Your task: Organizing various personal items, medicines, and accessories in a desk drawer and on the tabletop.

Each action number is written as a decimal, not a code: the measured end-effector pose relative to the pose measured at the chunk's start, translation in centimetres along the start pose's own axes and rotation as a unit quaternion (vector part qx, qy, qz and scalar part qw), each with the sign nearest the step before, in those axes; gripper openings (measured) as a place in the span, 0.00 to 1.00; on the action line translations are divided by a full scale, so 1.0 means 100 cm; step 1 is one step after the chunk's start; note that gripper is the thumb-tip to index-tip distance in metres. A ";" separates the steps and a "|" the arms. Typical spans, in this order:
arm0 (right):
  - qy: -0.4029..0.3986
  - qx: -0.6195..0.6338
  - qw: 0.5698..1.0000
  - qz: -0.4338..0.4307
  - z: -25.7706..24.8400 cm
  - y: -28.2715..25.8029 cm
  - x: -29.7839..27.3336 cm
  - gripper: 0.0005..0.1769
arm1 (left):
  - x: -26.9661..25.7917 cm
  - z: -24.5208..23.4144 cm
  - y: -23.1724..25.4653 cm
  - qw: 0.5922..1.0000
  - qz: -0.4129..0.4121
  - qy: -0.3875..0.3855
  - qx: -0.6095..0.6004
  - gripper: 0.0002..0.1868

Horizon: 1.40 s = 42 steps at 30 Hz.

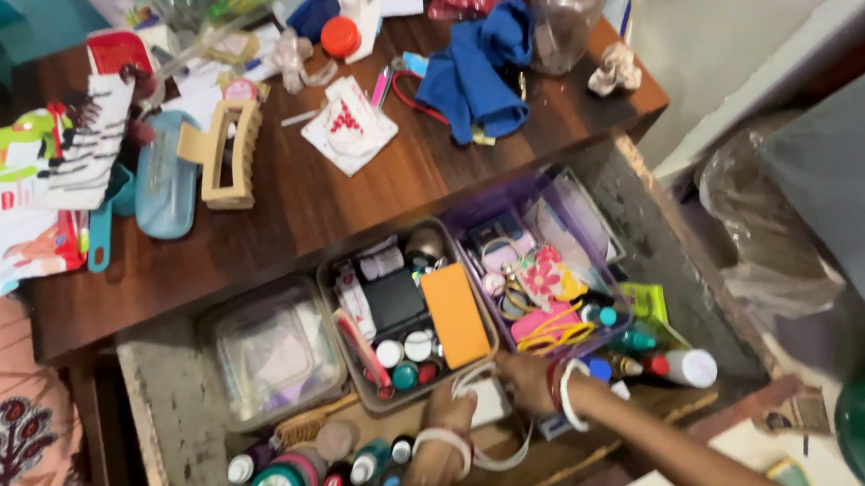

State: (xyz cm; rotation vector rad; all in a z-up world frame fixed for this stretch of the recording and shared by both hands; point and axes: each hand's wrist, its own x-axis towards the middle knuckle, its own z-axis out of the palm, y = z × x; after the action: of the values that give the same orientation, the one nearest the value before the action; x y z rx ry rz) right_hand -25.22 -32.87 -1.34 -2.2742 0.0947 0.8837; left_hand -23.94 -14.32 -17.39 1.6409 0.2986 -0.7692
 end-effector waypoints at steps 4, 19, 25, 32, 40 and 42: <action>0.021 0.024 0.996 -0.085 0.008 0.005 0.002 0.35 | -0.011 -0.001 0.016 0.992 -0.073 -0.017 -0.103 0.28; -0.122 -0.124 0.977 -0.119 -0.003 -0.034 -0.020 0.28 | -0.094 -0.061 0.151 0.830 0.051 -0.140 0.538 0.34; -0.164 -0.222 0.960 -0.041 0.056 -0.024 0.001 0.22 | -0.118 -0.067 0.153 0.780 0.140 -0.079 0.604 0.26; -0.048 -0.365 0.910 -0.189 0.120 0.060 0.061 0.15 | -0.079 -0.060 0.090 0.733 0.275 -0.103 0.614 0.10; -0.102 -0.276 0.952 -0.082 0.086 0.024 0.041 0.15 | -0.053 -0.048 0.086 0.733 0.199 -0.166 0.629 0.13; -0.122 -0.283 0.951 -0.027 0.073 0.007 0.025 0.15 | -0.064 -0.050 0.103 0.726 0.162 -0.180 0.644 0.14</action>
State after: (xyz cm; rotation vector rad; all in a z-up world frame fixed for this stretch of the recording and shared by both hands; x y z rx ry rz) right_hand -27.62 -28.39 -7.18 -2.6392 -0.3764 1.2813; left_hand -21.12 -10.48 -5.17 2.6235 -1.0432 -1.0704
